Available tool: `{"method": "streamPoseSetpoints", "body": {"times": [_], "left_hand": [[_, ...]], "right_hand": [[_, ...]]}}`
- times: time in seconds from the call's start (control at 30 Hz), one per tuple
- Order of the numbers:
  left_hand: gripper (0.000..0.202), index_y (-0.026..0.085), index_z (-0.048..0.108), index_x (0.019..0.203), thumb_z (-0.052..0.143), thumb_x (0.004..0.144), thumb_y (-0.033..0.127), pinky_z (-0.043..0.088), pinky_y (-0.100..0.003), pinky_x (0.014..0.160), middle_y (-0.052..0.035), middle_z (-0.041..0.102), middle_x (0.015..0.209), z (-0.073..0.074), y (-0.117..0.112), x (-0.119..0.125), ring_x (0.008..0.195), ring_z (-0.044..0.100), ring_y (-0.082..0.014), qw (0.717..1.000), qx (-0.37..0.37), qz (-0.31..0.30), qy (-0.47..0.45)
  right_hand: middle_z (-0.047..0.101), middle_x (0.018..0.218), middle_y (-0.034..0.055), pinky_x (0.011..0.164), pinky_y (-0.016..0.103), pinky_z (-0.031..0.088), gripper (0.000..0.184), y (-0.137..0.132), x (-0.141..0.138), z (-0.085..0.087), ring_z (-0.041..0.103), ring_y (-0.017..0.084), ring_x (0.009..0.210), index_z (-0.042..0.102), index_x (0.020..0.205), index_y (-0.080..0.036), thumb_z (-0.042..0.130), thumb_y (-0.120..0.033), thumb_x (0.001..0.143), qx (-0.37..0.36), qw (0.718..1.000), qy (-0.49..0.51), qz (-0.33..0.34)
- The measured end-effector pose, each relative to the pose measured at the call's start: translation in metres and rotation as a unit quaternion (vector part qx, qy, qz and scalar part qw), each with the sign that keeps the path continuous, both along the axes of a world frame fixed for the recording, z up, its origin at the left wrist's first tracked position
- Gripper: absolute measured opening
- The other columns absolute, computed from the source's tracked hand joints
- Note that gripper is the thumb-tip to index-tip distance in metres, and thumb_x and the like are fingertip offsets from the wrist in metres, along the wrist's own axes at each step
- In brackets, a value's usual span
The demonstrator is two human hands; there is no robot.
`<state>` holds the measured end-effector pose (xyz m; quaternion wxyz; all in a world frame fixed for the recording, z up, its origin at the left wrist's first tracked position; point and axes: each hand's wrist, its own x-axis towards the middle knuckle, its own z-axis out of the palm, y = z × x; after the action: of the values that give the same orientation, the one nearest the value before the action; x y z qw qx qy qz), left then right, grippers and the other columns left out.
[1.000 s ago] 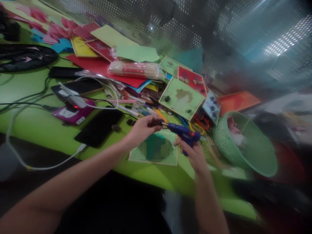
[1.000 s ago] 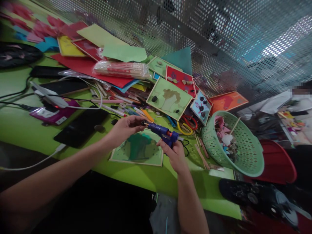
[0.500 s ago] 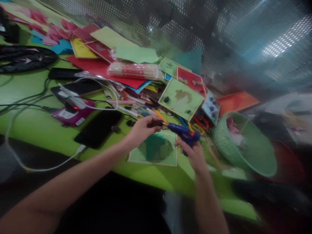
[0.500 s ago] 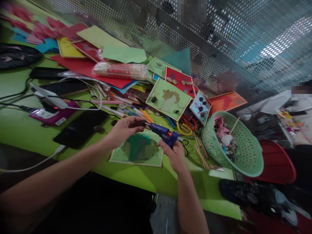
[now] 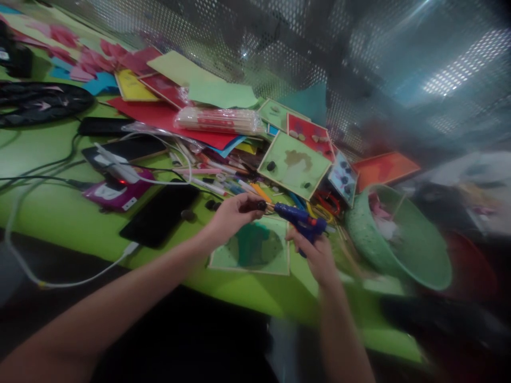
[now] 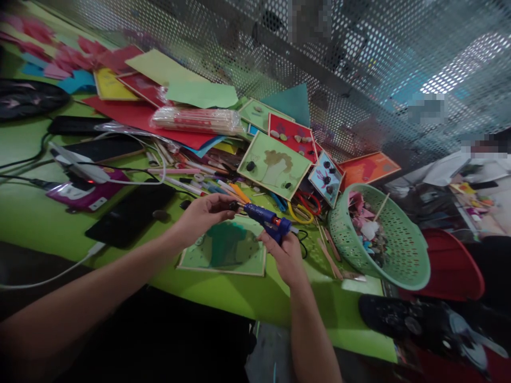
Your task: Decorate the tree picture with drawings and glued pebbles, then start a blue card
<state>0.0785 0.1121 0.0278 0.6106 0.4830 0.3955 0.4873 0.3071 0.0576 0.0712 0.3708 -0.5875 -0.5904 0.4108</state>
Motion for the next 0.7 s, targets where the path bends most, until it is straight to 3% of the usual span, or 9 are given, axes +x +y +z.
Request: {"method": "streamPoseSetpoints", "body": {"times": [0.7], "left_hand": [[0.03, 0.019, 0.074, 0.101, 0.081, 0.071, 0.019, 0.057, -0.032, 0.087, -0.0038, 0.079, 0.1, 0.0047, -0.0005, -0.0006, 0.088, 0.072, -0.0169, 0.998, -0.064, 0.013, -0.027]], "right_hand": [[0.067, 0.071, 0.0042, 0.056, 0.027, 0.042, 0.041, -0.0019, -0.0034, -0.0011, 0.05, 0.015, 0.061, 0.073, 0.074, -0.018, 0.076, -0.059, 0.078, -0.018, 1.0, 0.013, 0.003]]}}
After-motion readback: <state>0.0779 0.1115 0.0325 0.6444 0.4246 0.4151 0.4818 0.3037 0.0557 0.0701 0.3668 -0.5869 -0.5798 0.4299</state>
